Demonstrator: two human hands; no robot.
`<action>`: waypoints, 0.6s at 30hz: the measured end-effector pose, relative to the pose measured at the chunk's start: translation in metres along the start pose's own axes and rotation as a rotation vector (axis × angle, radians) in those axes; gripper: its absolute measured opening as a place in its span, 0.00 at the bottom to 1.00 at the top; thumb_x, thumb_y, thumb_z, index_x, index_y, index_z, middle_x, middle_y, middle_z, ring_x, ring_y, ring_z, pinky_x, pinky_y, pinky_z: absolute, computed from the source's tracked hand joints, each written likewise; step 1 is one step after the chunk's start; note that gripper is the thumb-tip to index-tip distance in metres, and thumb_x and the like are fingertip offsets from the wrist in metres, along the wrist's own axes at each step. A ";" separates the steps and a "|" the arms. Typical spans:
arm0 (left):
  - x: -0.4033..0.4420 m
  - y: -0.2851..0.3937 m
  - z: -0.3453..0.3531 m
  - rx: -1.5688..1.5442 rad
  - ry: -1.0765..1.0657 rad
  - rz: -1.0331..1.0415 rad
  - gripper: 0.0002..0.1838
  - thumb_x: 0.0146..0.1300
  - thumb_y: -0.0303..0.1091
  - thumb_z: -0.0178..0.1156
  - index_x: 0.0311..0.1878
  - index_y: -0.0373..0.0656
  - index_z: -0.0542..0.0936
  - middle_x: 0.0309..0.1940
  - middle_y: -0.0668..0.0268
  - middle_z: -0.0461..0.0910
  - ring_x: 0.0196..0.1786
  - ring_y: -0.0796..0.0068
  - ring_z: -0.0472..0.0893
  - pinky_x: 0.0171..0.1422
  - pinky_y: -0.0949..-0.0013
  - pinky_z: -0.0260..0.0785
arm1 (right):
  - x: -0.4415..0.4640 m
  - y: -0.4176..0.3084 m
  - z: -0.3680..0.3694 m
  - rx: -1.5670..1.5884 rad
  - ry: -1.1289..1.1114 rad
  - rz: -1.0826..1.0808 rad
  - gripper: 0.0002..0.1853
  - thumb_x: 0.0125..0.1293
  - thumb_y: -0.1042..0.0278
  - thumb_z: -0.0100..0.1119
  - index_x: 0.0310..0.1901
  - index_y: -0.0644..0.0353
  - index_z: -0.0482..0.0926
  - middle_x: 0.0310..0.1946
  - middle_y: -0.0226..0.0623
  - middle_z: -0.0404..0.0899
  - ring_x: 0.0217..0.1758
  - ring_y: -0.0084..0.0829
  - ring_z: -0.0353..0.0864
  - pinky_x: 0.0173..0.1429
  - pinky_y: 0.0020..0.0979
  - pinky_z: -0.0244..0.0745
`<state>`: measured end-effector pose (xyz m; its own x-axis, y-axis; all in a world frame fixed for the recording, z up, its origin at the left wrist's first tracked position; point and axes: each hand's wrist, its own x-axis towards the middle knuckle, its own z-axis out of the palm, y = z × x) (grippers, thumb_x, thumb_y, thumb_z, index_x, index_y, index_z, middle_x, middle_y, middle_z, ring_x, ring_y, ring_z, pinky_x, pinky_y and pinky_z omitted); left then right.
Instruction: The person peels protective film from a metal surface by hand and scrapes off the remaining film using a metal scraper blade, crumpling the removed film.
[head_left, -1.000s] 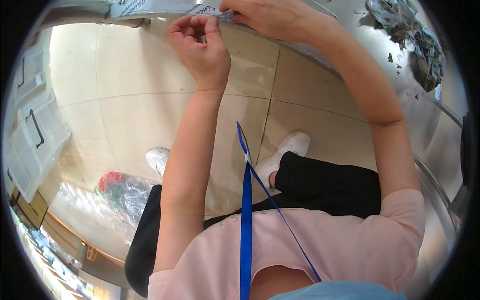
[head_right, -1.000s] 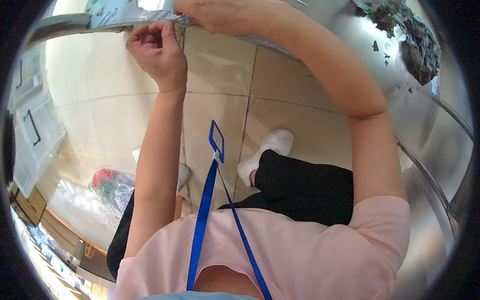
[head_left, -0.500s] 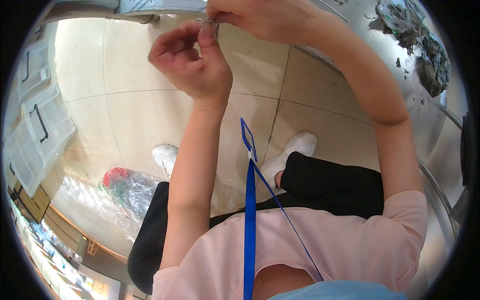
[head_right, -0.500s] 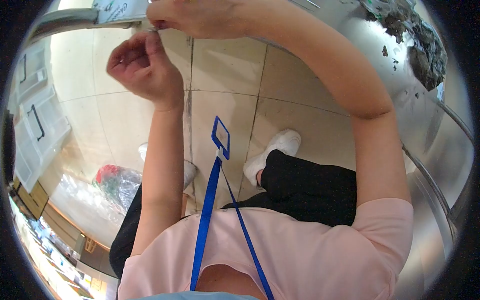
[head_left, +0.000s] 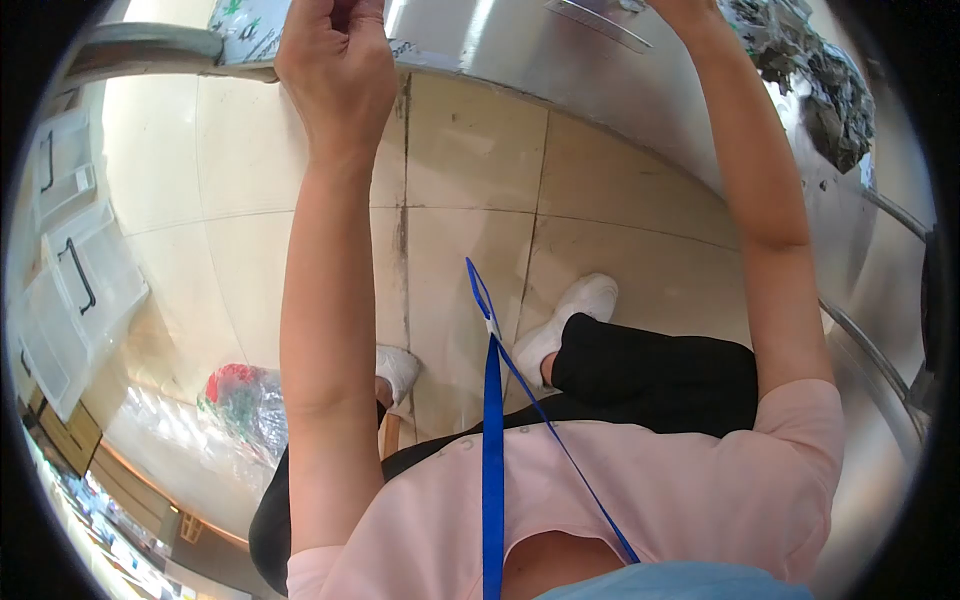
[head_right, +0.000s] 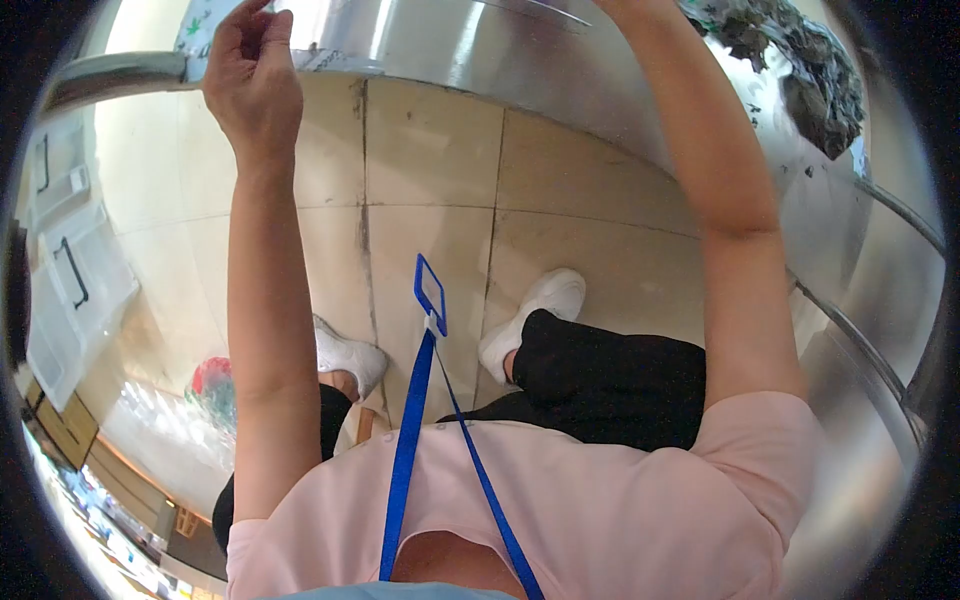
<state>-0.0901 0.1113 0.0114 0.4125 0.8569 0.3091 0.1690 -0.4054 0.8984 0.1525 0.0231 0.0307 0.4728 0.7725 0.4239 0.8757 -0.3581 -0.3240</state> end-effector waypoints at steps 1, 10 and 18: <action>0.002 0.002 0.002 -0.062 -0.015 -0.047 0.13 0.59 0.21 0.50 0.47 0.37 0.75 0.45 0.56 0.75 0.47 0.69 0.74 0.52 0.70 0.65 | -0.007 0.002 -0.001 -0.014 0.046 -0.047 0.07 0.56 0.74 0.52 0.34 0.67 0.74 0.33 0.54 0.76 0.39 0.52 0.76 0.44 0.42 0.72; 0.007 0.003 -0.007 -0.565 0.178 -0.149 0.11 0.60 0.23 0.51 0.47 0.34 0.72 0.43 0.56 0.75 0.44 0.70 0.75 0.49 0.71 0.68 | -0.110 -0.029 -0.012 -0.095 -0.129 -0.375 0.09 0.54 0.68 0.58 0.34 0.63 0.75 0.35 0.43 0.75 0.41 0.44 0.75 0.46 0.38 0.72; -0.089 -0.004 0.032 -0.652 0.196 -0.815 0.12 0.66 0.42 0.52 0.42 0.43 0.71 0.30 0.68 0.73 0.31 0.78 0.73 0.32 0.77 0.65 | -0.140 -0.039 0.009 -0.033 -0.066 -0.661 0.13 0.53 0.70 0.57 0.42 0.62 0.78 0.45 0.37 0.77 0.48 0.35 0.76 0.52 0.30 0.74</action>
<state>-0.0986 0.0263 -0.0294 0.2302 0.8526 -0.4692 -0.2074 0.5140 0.8324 0.0510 -0.0662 -0.0234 -0.1708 0.8652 0.4715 0.9823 0.1870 0.0126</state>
